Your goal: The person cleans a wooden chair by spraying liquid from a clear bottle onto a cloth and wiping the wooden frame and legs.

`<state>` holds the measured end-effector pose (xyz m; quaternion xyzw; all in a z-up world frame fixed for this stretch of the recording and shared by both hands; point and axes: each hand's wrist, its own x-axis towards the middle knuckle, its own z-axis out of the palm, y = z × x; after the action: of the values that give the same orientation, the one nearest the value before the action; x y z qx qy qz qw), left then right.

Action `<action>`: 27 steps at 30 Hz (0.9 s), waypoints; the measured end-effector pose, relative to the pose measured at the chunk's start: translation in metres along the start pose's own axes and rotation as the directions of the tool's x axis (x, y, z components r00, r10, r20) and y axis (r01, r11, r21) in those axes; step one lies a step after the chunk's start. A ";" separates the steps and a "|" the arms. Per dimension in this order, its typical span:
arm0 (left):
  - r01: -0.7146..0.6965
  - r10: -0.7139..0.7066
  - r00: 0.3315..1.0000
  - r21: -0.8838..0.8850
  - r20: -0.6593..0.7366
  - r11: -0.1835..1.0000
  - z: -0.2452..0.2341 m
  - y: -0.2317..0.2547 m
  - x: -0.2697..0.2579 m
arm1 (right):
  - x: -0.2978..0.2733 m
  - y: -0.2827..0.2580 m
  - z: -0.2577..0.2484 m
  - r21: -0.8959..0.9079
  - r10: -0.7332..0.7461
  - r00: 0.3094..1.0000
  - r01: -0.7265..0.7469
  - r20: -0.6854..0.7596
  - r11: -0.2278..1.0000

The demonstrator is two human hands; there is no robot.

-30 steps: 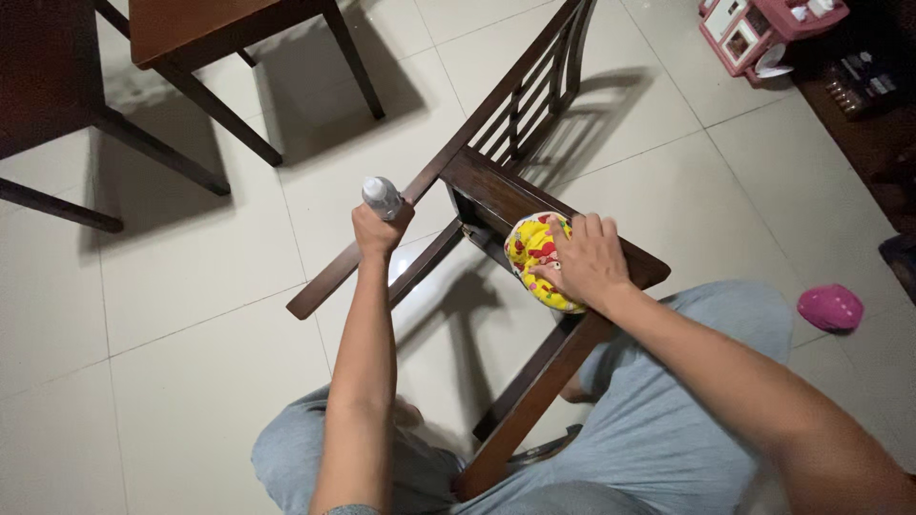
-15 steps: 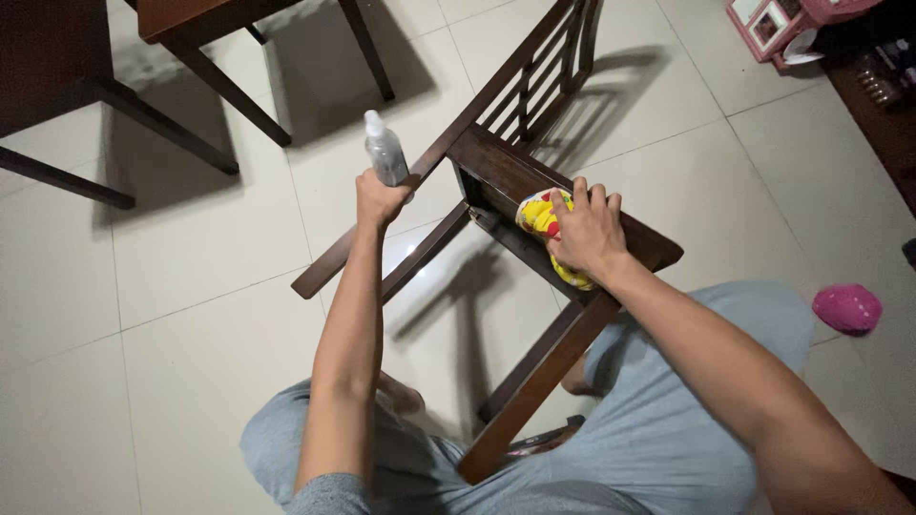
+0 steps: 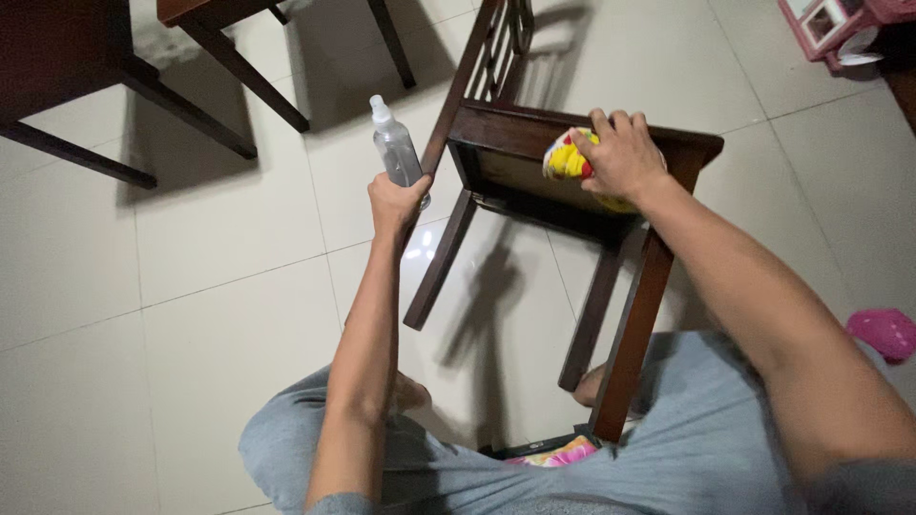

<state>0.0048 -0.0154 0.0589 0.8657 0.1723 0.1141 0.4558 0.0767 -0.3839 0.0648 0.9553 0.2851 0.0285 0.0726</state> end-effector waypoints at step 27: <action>0.227 -0.237 0.971 -0.292 0.001 0.929 0.056 0.049 -0.056 | 0.060 0.098 0.035 -0.301 -0.099 0.976 0.036 -0.194 0.953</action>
<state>-0.0169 -0.1057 0.0656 0.7609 0.2627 0.0985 0.5850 0.1835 -0.4364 0.0461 0.9152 0.3162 0.1674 0.1854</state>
